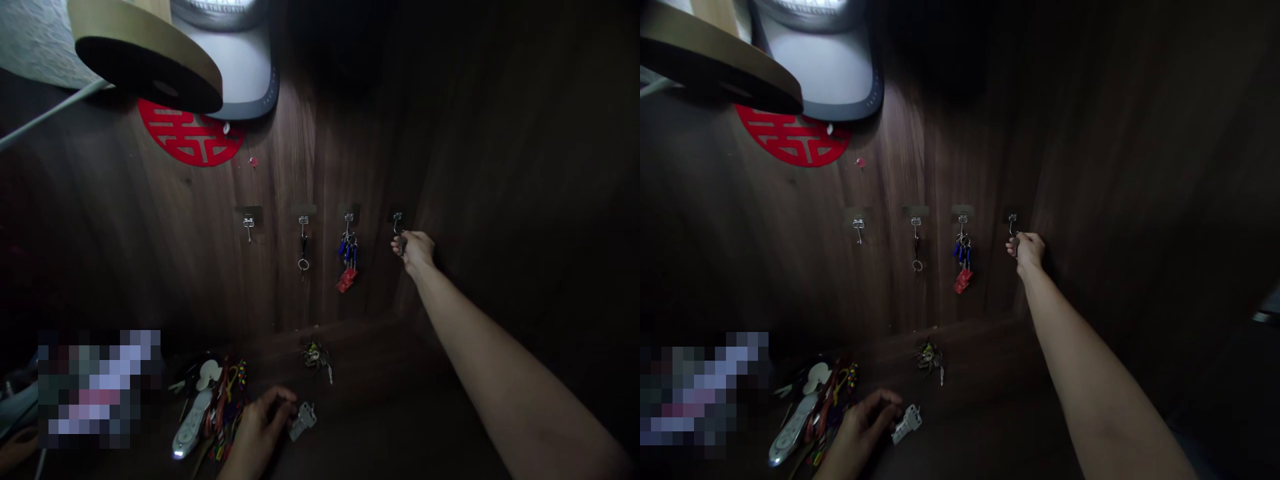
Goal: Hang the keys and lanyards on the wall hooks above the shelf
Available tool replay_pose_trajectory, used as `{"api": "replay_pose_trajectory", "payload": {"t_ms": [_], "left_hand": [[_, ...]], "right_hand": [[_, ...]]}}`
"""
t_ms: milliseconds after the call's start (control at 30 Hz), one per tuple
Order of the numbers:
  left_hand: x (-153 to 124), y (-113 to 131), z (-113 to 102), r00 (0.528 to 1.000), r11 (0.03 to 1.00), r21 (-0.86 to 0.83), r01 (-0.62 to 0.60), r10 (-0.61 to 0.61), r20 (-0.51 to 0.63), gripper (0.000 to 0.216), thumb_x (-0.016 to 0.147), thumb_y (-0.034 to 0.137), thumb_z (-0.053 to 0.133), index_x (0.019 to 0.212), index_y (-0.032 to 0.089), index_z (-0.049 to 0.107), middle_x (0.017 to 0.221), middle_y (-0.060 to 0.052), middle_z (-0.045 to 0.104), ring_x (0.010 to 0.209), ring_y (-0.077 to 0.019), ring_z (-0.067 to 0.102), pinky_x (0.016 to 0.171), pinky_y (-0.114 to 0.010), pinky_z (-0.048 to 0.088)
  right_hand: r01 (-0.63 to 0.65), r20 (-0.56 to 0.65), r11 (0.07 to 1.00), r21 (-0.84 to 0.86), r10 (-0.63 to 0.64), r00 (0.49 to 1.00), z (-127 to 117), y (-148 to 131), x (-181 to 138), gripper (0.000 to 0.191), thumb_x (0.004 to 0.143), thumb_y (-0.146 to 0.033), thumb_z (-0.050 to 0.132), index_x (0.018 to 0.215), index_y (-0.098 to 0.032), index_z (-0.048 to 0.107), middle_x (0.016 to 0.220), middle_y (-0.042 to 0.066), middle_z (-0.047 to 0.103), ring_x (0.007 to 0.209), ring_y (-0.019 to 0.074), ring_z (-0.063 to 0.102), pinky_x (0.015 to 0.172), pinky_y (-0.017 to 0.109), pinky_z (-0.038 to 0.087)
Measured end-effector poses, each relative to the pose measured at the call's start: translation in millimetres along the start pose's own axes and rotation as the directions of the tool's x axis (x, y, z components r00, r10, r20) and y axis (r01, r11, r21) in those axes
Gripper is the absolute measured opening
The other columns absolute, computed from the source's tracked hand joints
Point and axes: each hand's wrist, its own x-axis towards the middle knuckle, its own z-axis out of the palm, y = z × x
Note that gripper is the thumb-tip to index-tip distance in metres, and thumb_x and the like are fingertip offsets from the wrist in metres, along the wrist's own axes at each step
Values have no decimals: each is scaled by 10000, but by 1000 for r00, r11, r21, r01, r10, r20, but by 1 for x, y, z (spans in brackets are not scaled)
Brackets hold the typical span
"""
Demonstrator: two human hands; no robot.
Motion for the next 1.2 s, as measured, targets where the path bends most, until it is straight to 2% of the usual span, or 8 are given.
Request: {"api": "replay_pose_trajectory", "payload": {"t_ms": [333, 500, 633, 767, 933, 1067, 1133, 1200], "left_hand": [[-1, 5, -1, 1000, 1000, -28, 2, -2, -6, 279, 818, 444, 481, 847, 194, 602, 731, 4, 663, 707, -153, 613, 637, -212, 450], [-2, 5, -2, 1000, 1000, 8, -7, 7, 21, 262, 829, 421, 466, 842, 202, 608, 752, 1, 670, 728, -157, 616, 659, -217, 452], [-3, 7, -3, 999, 999, 21, -26, 26, 25, 267, 843, 410, 445, 846, 199, 608, 745, 1, 664, 714, -154, 608, 654, -218, 454], [-5, 9, -4, 999, 999, 38, -32, 31, 39, 254, 852, 388, 446, 866, 201, 617, 767, 2, 675, 725, -148, 615, 660, -209, 453], [-9, 13, -4, 996, 994, 81, -77, 73, 48, 244, 867, 335, 425, 850, 206, 631, 788, 5, 692, 748, -143, 623, 679, -194, 450], [-14, 19, -5, 991, 981, 149, -123, 112, 79, 256, 880, 309, 410, 853, 223, 650, 826, 18, 701, 762, -138, 623, 733, -193, 448], [-17, 22, -5, 985, 974, 169, -153, 138, 101, 248, 884, 291, 410, 865, 234, 651, 861, 23, 704, 798, -138, 629, 768, -193, 445], [-18, 23, -5, 981, 967, 183, -180, 162, 107, 241, 885, 279, 414, 870, 243, 652, 883, 27, 705, 830, -139, 632, 785, -190, 443]], "right_hand": [[-133, 52, 987, 91, 128, 990, -15, 26, -24, 106, 823, -182, 479, 724, -189, 515, 540, -28, 636, 458, 88, 616, 420, 147, 474], [-180, 76, 976, 124, 172, 982, -33, 45, -50, 30, 778, -206, 540, 766, -192, 564, 614, -4, 677, 581, 115, 663, 503, 182, 511], [-229, 100, 967, 111, 218, 971, -49, 64, -79, 31, 690, -188, 610, 719, -187, 598, 605, -7, 676, 570, 108, 650, 512, 184, 510], [-279, 142, 957, 83, 266, 954, -62, 85, -117, 109, 593, -196, 674, 685, -185, 616, 581, -16, 667, 535, 102, 626, 490, 178, 492], [-302, 227, 952, 39, 286, 931, -66, 99, -169, 219, 540, -244, 727, 729, -175, 640, 594, -16, 658, 491, 87, 580, 456, 171, 451], [-190, 383, 975, -117, 221, 897, -60, 109, -200, 212, 632, -325, 675, 775, -175, 634, 641, -4, 655, 499, 98, 570, 444, 185, 433], [-71, 451, 973, -218, 165, 877, -59, 117, -210, 193, 697, -350, 617, 793, -183, 629, 655, 5, 657, 523, 118, 584, 456, 204, 444], [85, 543, 944, -319, 109, 833, -61, 124, -217, 185, 759, -351, 553, 824, -195, 630, 711, 27, 675, 609, 153, 623, 529, 248, 488]]}}
